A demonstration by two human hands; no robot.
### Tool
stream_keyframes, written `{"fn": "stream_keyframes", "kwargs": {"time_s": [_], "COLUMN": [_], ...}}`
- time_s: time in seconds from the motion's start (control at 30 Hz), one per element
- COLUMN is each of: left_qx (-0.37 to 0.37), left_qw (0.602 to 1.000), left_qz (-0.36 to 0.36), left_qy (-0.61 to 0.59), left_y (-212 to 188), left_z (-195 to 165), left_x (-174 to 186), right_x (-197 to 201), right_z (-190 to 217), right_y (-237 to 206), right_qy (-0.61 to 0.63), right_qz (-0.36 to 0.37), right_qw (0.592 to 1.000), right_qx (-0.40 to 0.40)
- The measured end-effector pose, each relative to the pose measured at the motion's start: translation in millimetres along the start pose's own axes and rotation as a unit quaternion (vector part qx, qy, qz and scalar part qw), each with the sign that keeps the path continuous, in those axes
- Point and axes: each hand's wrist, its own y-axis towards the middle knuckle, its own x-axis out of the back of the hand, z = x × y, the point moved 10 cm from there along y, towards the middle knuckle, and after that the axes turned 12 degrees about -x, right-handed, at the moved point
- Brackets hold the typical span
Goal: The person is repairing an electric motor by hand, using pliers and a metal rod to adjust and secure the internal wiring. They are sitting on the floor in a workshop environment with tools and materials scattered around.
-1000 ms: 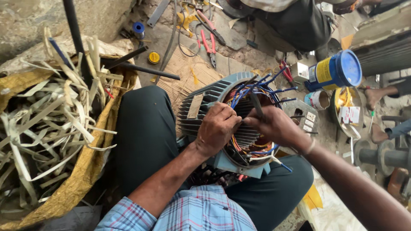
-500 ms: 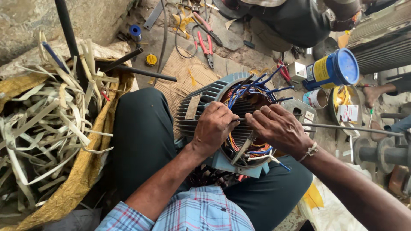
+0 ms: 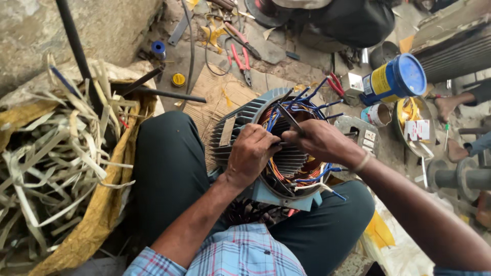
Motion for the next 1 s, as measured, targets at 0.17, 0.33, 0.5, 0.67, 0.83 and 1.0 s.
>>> {"fn": "stream_keyframes", "kwargs": {"time_s": [0.17, 0.33, 0.5, 0.67, 0.83, 1.0], "left_qx": [0.021, 0.023, 0.002, -0.003, 0.017, 0.019], "left_qw": [1.000, 0.999, 1.000, 1.000, 0.999, 0.998], "left_qz": [0.007, 0.032, 0.014, -0.002, 0.048, 0.057], "left_qy": [-0.013, -0.016, 0.007, -0.013, -0.011, -0.014], "left_y": [-1.6, -0.1, 2.2, 0.4, 0.7, 5.6], "left_z": [3.2, 10.8, 15.2, 9.3, -3.9, -14.3], "left_x": [-0.6, -6.3, -6.8, -6.3, -12.5, -15.9], "right_x": [18.2, 0.8, 10.4, -1.5, 40.3, 80.1], "right_z": [47.2, 61.2, 47.9, 18.7, 45.2, 11.4], "right_y": [-60.9, -75.9, -34.0, -3.1, -53.5, -122.0], "right_qy": [-0.139, -0.329, -0.159, -0.115, -0.051, 0.296], "right_qz": [-0.210, -0.305, -0.178, -0.066, -0.240, -0.299], "right_qw": [0.929, 0.824, 0.932, 0.987, 0.944, 0.876], "right_qx": [0.273, 0.346, 0.273, 0.088, 0.219, 0.235]}}
